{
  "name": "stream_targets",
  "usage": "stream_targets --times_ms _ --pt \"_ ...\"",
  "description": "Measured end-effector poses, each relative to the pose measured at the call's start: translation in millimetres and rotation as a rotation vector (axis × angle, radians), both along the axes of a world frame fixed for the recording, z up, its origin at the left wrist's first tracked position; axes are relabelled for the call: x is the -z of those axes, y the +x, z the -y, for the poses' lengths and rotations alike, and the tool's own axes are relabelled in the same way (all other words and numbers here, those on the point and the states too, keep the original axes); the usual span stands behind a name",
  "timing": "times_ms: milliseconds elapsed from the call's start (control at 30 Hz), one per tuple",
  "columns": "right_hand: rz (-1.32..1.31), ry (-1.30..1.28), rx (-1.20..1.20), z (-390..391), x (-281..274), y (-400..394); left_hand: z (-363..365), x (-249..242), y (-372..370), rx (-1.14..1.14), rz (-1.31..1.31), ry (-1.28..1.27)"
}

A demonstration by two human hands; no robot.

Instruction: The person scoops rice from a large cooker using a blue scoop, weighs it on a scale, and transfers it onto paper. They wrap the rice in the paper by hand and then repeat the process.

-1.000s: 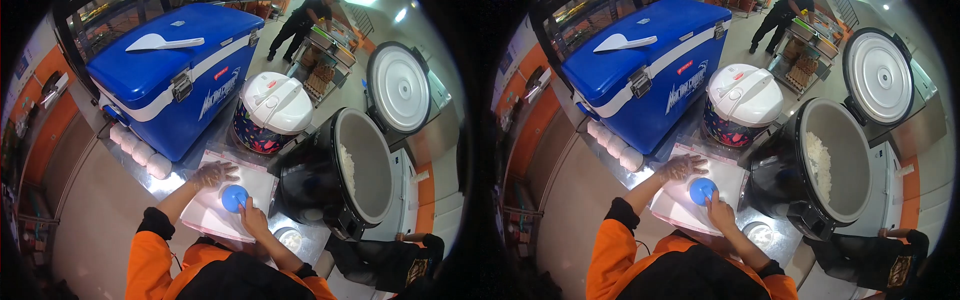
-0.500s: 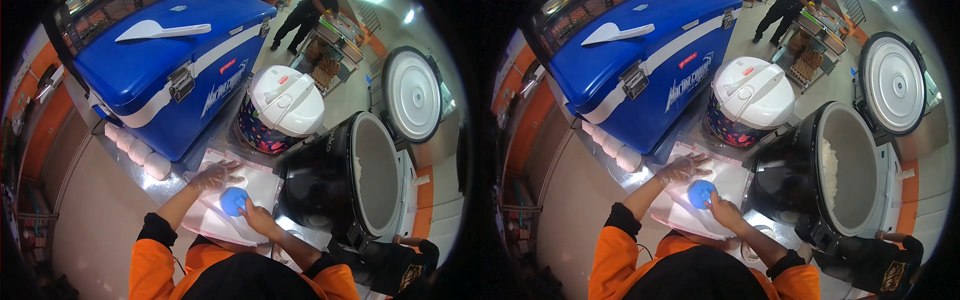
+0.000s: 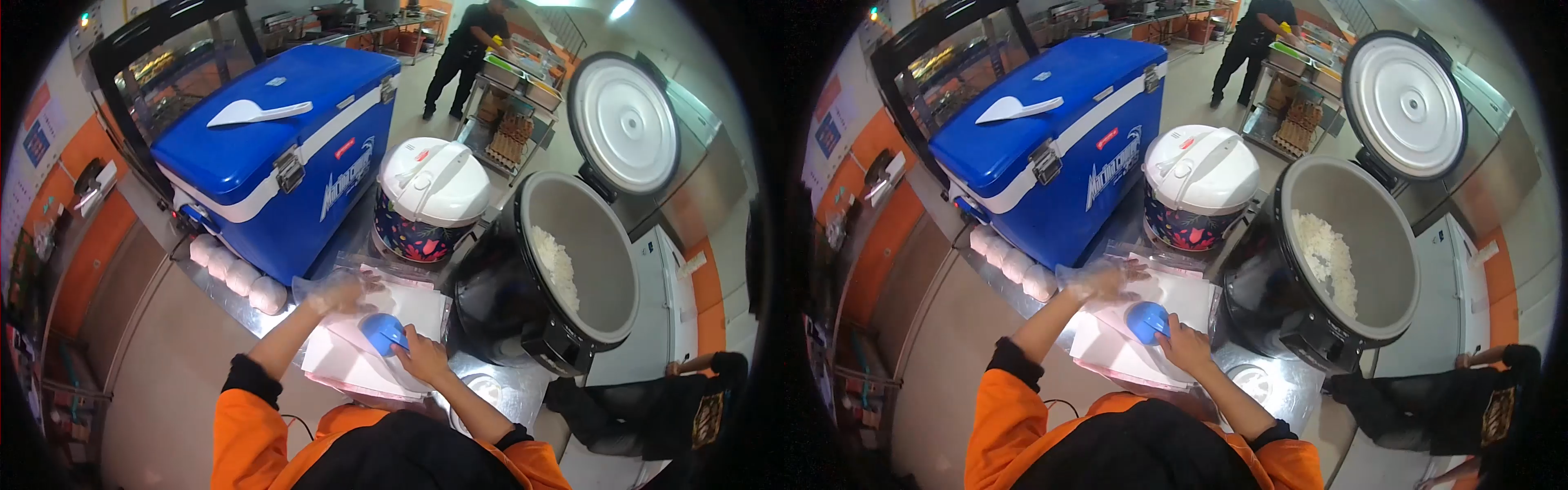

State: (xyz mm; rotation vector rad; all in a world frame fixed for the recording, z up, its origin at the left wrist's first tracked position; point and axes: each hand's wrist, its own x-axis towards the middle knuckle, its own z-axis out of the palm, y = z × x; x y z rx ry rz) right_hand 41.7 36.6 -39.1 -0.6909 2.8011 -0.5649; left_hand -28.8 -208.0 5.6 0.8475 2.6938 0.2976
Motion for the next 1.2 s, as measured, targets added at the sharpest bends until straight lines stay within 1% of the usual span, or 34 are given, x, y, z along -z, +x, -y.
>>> stream_targets --times_ms 33,67,100,133,167,200,267,300,367,467,500,533,567,600,633,667,733,767,800,833,867,900,933,967,1000,1033,1067,1100,1133,1167,1200 --pt "0.021 -0.074 0.033 -4.4 0.4 4.4 -6.0 -21.9 14.3 0.018 0.02 0.11" --pt "0.02 -0.081 0.046 -10.2 4.1 7.9 -12.8 -38.6 27.4 0.033 0.04 0.224" --pt "-0.022 -0.104 0.049 -16.2 9.8 10.3 -20.7 -55.2 42.7 0.043 0.04 0.218" --pt "-0.064 -0.127 0.051 -20.2 13.9 12.9 -28.5 -67.8 59.7 0.112 0.009 0.039" --pt "-0.066 -0.133 0.058 -22.3 15.0 15.5 -34.9 -70.6 74.6 0.177 -0.024 -0.138" --pt "-0.087 -0.156 0.045 -23.5 15.3 17.1 -34.6 -56.1 86.5 0.18 -0.026 -0.144" --pt "-0.111 -0.188 0.03 -23.6 13.9 18.2 -20.7 -9.5 106.6 0.142 -0.333 -0.227" --pt "-0.132 -0.19 0.036 -22.9 12.4 19.5 -16.5 5.6 116.2 0.142 -0.332 -0.235" --pt "-0.152 -0.199 0.041 -21.9 9.6 21.6 -8.8 34.7 135.4 0.015 -0.369 -0.132" --pt "-0.144 -0.228 0.048 -23.7 11.3 23.2 -0.5 56.6 154.4 -0.18 -0.423 0.03" --pt "-0.155 -0.301 0.055 -23.8 15.1 22.1 1.3 53.7 155.8 -0.038 -0.43 -0.03" --pt "-0.165 -0.374 0.063 -24.0 18.7 22.1 1.5 63.3 160.2 -0.041 -0.429 -0.033" --pt "-0.163 -0.376 0.06 -22.6 15.7 21.9 0.9 81.6 165.3 -0.259 -0.202 0.367" --pt "-0.203 -0.435 0.078 -20.6 7.1 20.6 -1.3 89.9 168.2 -0.471 0.039 0.764" --pt "-0.24 -0.493 0.097 -20.7 -1.3 21.0 -1.6 98.3 170.9 -0.474 0.041 0.764" --pt "-0.235 -0.493 0.098 -23.1 -15.8 25.1 -3.1 102.4 173.3 -0.484 0.094 0.783" --pt "-0.046 -0.662 0.164 -32.3 -43.8 31.1 -7.5 106.9 172.1 -0.493 0.197 0.822" --pt "-0.046 -0.66 0.171 -39.0 -41.0 35.8 -10.9 108.8 171.0 -0.496 0.251 0.842" --pt "0.003 -0.839 0.243 -48.6 -34.8 46.6 -16.4 103.9 169.0 -0.497 0.307 0.861" --pt "0.052 -1.017 0.316 -59.4 -27.9 58.7 -21.9 99.1 167.4 -0.49 0.315 0.86" --pt "0.053 -1.015 0.326 -72.8 -20.5 71.4 -31.8 76.4 165.3 -0.384 -0.018 0.57" --pt "-0.031 -0.943 0.357 -89.5 -12.0 86.0 -37.7 64.8 163.4 -0.266 -0.342 0.273" --pt "-0.115 -0.869 0.385 -106.4 -4.0 101.4 -36.9 68.2 162.3 -0.258 -0.336 0.276" --pt "-0.196 -0.794 0.412 -121.7 4.7 117.8 -33.5 73.7 162.2 -0.241 -0.305 0.204" --pt "-0.222 -0.727 0.487 -134.6 15.8 135.0 -31.7 77.1 161.8 -0.225 -0.274 0.131" --pt "-0.248 -0.658 0.56 -146.2 27.4 151.3 -32.5 76.5 160.7 -0.219 -0.268 0.134" --pt "-0.245 -0.655 0.567 -156.6 37.8 168.6 -33.3 73.7 160.0 -0.297 -0.295 0.466" --pt "-0.186 -0.597 0.672 -164.0 43.9 183.5 -34.3 71.2 159.6 -0.374 -0.316 0.799" --pt "-0.128 -0.538 0.776 -170.0 52.0 192.4 -35.8 69.8 159.6 -0.37 -0.311 0.799" --pt "-0.127 -0.536 0.784 -166.7 47.3 194.4 -37.7 68.6 159.7 -0.471 -0.005 1.293" --pt "-0.03 -0.667 0.911 -157.0 33.1 195.0 -39.8 68.4 159.2 -0.558 0.34 1.765"
